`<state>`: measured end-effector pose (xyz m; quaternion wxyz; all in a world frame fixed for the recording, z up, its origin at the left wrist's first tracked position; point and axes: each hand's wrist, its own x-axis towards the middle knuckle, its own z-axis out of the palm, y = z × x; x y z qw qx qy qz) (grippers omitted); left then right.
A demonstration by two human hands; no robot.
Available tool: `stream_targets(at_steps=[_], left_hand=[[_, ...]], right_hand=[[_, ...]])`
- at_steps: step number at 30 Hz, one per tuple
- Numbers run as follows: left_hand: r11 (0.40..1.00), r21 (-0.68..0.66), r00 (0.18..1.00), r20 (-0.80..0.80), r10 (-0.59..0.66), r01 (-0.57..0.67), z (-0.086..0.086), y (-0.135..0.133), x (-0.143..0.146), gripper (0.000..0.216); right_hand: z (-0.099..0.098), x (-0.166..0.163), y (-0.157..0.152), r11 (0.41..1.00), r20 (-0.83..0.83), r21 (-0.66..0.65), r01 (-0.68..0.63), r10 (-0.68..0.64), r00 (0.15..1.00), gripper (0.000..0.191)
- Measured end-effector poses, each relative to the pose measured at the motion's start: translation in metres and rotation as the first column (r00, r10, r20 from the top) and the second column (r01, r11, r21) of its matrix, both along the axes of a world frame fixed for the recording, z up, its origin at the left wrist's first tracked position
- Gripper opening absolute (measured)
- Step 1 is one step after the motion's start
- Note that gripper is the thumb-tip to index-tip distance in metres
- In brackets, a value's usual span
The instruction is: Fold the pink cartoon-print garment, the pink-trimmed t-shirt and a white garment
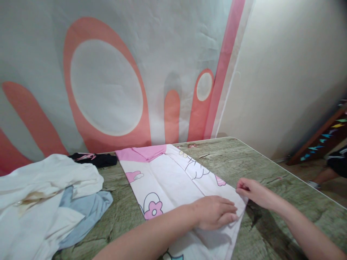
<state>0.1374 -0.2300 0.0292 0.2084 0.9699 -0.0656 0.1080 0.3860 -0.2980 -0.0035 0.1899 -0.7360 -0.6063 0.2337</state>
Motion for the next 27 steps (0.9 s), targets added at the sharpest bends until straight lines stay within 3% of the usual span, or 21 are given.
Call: stream_targets(at_steps=[2,4,7,10,16,27], left_hand=[[0.995,0.035,0.995,-0.018,0.098,-0.098,0.002,0.009,-0.001,0.038],[0.958,0.107,0.959,-0.067,0.275,-0.268,0.002,0.021,-0.002,0.041],[0.838,0.224,0.839,-0.125,0.53,-0.497,-0.005,0.044,-0.006,0.05],[0.74,0.293,0.743,-0.125,0.658,-0.606,-0.013,0.063,-0.014,0.059],[0.707,0.322,0.711,-0.126,0.692,-0.63,-0.026,0.075,-0.033,0.065],[0.757,0.231,0.753,-0.124,0.646,-0.611,-0.033,0.079,-0.047,0.069]], right_hand=[[0.002,-0.004,0.003,0.999,0.104,0.031,0.015,-0.018,0.994,0.015],[0.005,-0.015,0.011,0.99,0.194,0.138,0.002,-0.028,0.981,0.019],[0.007,-0.044,0.031,0.947,0.287,0.294,-0.13,0.042,0.957,0.035],[0.001,-0.076,0.058,0.903,0.372,0.284,-0.322,0.205,0.905,0.046],[-0.012,-0.101,0.091,0.891,0.444,0.182,-0.417,0.304,0.843,0.057],[-0.018,-0.074,0.075,0.941,0.496,0.079,-0.328,0.248,0.832,0.064]])
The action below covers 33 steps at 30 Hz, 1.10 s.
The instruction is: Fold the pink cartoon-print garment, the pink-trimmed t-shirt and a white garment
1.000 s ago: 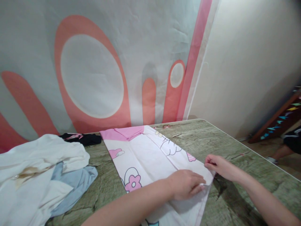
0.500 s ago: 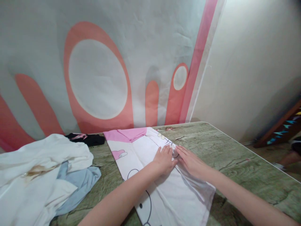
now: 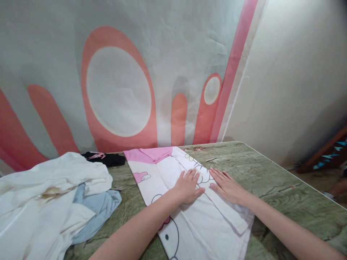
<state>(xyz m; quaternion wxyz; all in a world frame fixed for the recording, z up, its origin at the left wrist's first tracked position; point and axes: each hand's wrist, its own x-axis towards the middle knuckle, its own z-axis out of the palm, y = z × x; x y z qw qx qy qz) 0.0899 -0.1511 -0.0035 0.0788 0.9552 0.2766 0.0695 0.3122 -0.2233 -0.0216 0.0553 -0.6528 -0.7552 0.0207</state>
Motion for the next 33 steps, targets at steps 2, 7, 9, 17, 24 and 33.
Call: stream_targets(at_steps=[2,7,9,17,24,33], left_hand=[[1.0,0.008,1.0,0.015,-0.003,0.003,-0.001,0.0,0.0,0.068],[0.999,0.039,1.0,0.017,0.009,-0.01,0.008,-0.001,0.004,0.062],[0.997,0.068,0.999,0.037,0.025,-0.028,0.011,0.0,0.007,0.057],[0.999,0.037,1.0,0.018,-0.004,0.004,0.002,0.006,0.011,0.057],[1.0,-0.003,1.0,0.025,0.017,-0.017,0.003,0.014,0.007,0.065],[0.933,-0.012,0.916,0.187,0.355,-0.359,0.015,0.022,-0.003,0.026]], right_hand=[[-0.003,0.005,-0.006,1.0,0.014,0.002,0.017,-0.017,1.0,0.065],[-0.007,0.017,-0.02,0.997,0.035,-0.005,0.072,-0.072,0.997,0.066],[-0.007,0.019,-0.019,0.996,0.036,0.006,0.089,-0.089,0.995,0.066],[0.009,-0.013,0.005,0.996,-0.017,0.025,-0.087,0.087,0.996,0.06],[0.003,0.003,-0.007,1.0,0.018,-0.026,0.001,0.0,1.0,0.065],[0.045,-0.06,-0.004,0.984,-0.118,0.135,0.115,-0.099,0.988,0.031]])
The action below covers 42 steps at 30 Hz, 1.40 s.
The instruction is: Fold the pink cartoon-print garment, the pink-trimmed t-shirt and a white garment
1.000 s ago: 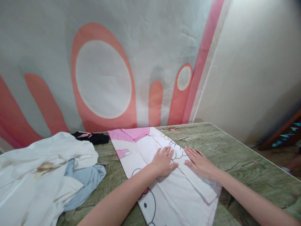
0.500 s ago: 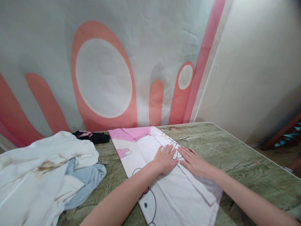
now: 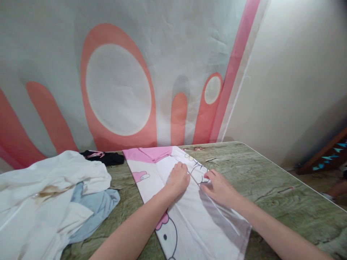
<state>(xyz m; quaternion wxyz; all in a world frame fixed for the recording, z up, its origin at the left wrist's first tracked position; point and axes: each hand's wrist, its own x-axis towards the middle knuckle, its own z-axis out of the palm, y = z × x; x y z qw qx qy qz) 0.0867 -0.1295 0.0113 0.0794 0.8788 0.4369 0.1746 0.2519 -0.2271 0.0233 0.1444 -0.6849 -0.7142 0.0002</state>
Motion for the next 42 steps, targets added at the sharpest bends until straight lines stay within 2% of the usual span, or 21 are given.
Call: stream_targets(at_steps=[2,4,6,8,11,13,16,17,18,19,20,21,22,23,24,25,27,29,35,39,42], left_hand=[[1.0,-0.016,1.0,-0.005,0.001,-0.001,0.004,-0.003,-0.002,0.021],[0.997,-0.057,0.999,-0.005,-0.05,0.05,0.009,-0.006,-0.004,0.019],[0.985,-0.122,0.993,0.022,-0.117,0.119,0.012,-0.009,-0.005,0.021],[0.958,-0.227,0.981,0.12,-0.152,0.176,0.014,-0.01,-0.005,0.021],[0.898,-0.384,0.955,0.274,-0.109,0.213,0.015,-0.013,-0.001,0.017],[0.87,-0.449,0.946,0.319,-0.057,0.204,0.017,-0.014,0.003,0.016],[0.804,-0.561,0.943,0.332,-0.001,0.198,0.021,-0.015,0.006,0.017],[0.755,-0.62,0.942,0.336,0.009,0.214,0.022,-0.015,0.006,0.017],[0.668,-0.702,0.934,0.356,0.032,0.245,0.023,-0.014,0.006,0.017],[0.537,-0.79,0.913,0.399,0.085,0.295,0.023,-0.013,0.006,0.019],[0.362,-0.857,0.876,0.449,0.176,0.367,0.022,-0.013,0.007,0.023],[0.166,-0.875,0.822,0.485,0.298,0.455,0.02,-0.012,0.009,0.028],[-0.01,-0.836,0.757,0.491,0.432,0.548,0.018,-0.012,0.012,0.034],[-0.121,-0.766,0.682,0.476,0.555,0.632,0.015,-0.012,0.017,0.039],[-0.16,-0.699,0.609,0.46,0.646,0.697,0.012,-0.013,0.023,0.044],[-0.162,-0.647,0.543,0.447,0.711,0.745,0.009,-0.015,0.03,0.048],[-0.12,-0.583,0.434,0.437,0.787,0.804,0.005,-0.019,0.045,0.053],[-0.1,-0.538,0.38,0.44,0.813,0.837,0.004,-0.023,0.06,0.056],[-0.202,-0.443,0.415,0.459,0.786,0.873,0.003,-0.031,0.083,0.064],[-0.202,-0.456,0.414,0.432,0.801,0.867,-0.002,-0.033,0.085,0.058],[-0.21,-0.454,0.419,0.429,0.8,0.866,-0.001,-0.036,0.084,0.059]], right_hand=[[0.005,-0.021,0.005,0.998,0.022,-0.062,0.021,-0.02,1.0,0.019],[0.007,-0.033,0.011,0.989,0.08,-0.131,0.062,-0.051,0.995,0.014],[0.007,-0.035,0.014,0.978,0.125,-0.179,0.104,-0.082,0.989,0.013],[0.008,-0.032,0.014,0.972,0.133,-0.2,0.121,-0.096,0.987,0.014],[0.007,-0.026,0.012,0.975,0.145,-0.191,0.112,-0.084,0.986,0.013],[0.005,-0.023,0.011,0.978,0.151,-0.171,0.12,-0.094,0.984,0.013],[0.002,-0.014,0.014,0.974,0.028,-0.193,0.118,-0.115,0.993,0.01],[0.002,-0.009,0.016,0.974,-0.05,-0.204,0.098,-0.11,0.993,0.009],[0.002,-0.004,0.019,0.976,-0.134,-0.206,0.072,-0.101,0.986,0.008],[0.003,0.002,0.021,0.979,-0.214,-0.198,0.047,-0.091,0.973,0.007],[0.004,0.008,0.023,0.983,-0.288,-0.181,0.032,-0.084,0.954,0.007],[0.005,0.013,0.025,0.986,-0.354,-0.166,0.023,-0.081,0.932,0.008],[0.007,0.018,0.026,0.987,-0.414,-0.162,0.018,-0.084,0.906,0.008],[0.009,0.021,0.027,0.986,-0.47,-0.169,0.013,-0.092,0.878,0.008],[0.01,0.024,0.027,0.983,-0.521,-0.183,0.008,-0.104,0.847,0.008],[0.012,0.026,0.027,0.98,-0.567,-0.199,-0.003,-0.113,0.816,0.009],[0.013,0.028,0.026,0.976,-0.637,-0.216,-0.024,-0.122,0.761,0.009],[0.013,0.029,0.025,0.977,-0.68,-0.207,-0.057,-0.102,0.726,0.007],[0.004,0.027,0.023,0.95,-0.703,-0.269,-0.16,-0.08,0.706,0.011],[0.003,0.022,0.021,0.936,-0.703,-0.302,-0.183,-0.089,0.705,0.014],[0.017,0.029,0.018,0.914,-0.706,-0.349,-0.209,-0.109,0.699,0.011]])
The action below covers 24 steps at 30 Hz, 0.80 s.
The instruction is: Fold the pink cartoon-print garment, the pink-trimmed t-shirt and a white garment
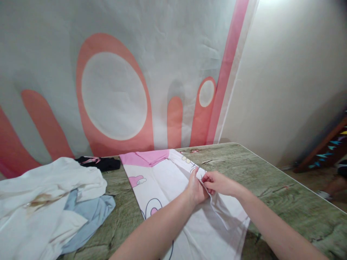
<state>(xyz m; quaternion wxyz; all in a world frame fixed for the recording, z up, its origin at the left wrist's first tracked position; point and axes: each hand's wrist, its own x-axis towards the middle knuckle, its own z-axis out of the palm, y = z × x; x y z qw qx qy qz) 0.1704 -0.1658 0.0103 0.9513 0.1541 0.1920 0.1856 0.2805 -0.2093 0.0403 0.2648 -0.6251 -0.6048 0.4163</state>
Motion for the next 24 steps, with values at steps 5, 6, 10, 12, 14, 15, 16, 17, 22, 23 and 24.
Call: stream_targets(at_steps=[5,6,10,12,14,15,16,17,22,23,24], left_hand=[[0.999,0.034,0.99,0.142,-0.002,-0.003,0.002,-0.004,-0.001,0.056],[0.999,0.034,0.987,0.159,-0.017,0.012,0.001,-0.004,-0.001,0.055],[0.994,0.012,0.977,0.186,-0.109,0.108,-0.005,-0.005,0.0,0.056],[0.988,0.004,0.97,0.193,-0.15,0.152,-0.008,-0.006,0.001,0.058],[0.981,0.002,0.959,0.206,-0.192,0.196,-0.009,-0.007,0.002,0.062],[0.976,0.001,0.954,0.213,-0.211,0.216,-0.01,-0.007,0.002,0.063],[0.973,-0.002,0.949,0.218,-0.226,0.232,-0.01,-0.008,0.003,0.064],[0.97,-0.005,0.947,0.218,-0.236,0.243,-0.009,-0.009,0.003,0.065],[0.969,-0.044,0.96,0.152,-0.233,0.242,-0.006,-0.017,0.005,0.062],[0.968,-0.05,0.962,0.138,-0.236,0.245,-0.006,-0.02,0.006,0.061],[0.967,-0.053,0.963,0.126,-0.24,0.248,-0.006,-0.023,0.006,0.059]], right_hand=[[0.022,0.032,-0.011,0.993,0.082,0.071,0.089,-0.095,0.992,0.007],[0.02,0.036,-0.016,0.993,0.118,0.08,0.086,-0.096,0.988,0.006],[-0.006,0.042,-0.035,0.99,0.3,0.135,0.032,-0.071,0.951,0.008],[-0.019,0.046,-0.041,0.976,0.349,0.207,0.062,-0.133,0.928,0.009],[-0.027,0.055,-0.043,0.963,0.361,0.246,0.108,-0.194,0.912,0.01],[-0.029,0.061,-0.043,0.96,0.364,0.25,0.122,-0.21,0.907,0.01],[-0.031,0.068,-0.043,0.958,0.367,0.253,0.134,-0.223,0.903,0.01],[-0.032,0.074,-0.042,0.957,0.37,0.252,0.143,-0.232,0.9,0.011],[-0.04,0.09,-0.038,0.952,0.361,0.245,0.185,-0.267,0.894,0.017],[-0.042,0.09,-0.037,0.951,0.36,0.247,0.187,-0.269,0.894,0.019],[-0.043,0.09,-0.037,0.951,0.36,0.248,0.186,-0.269,0.893,0.02]])
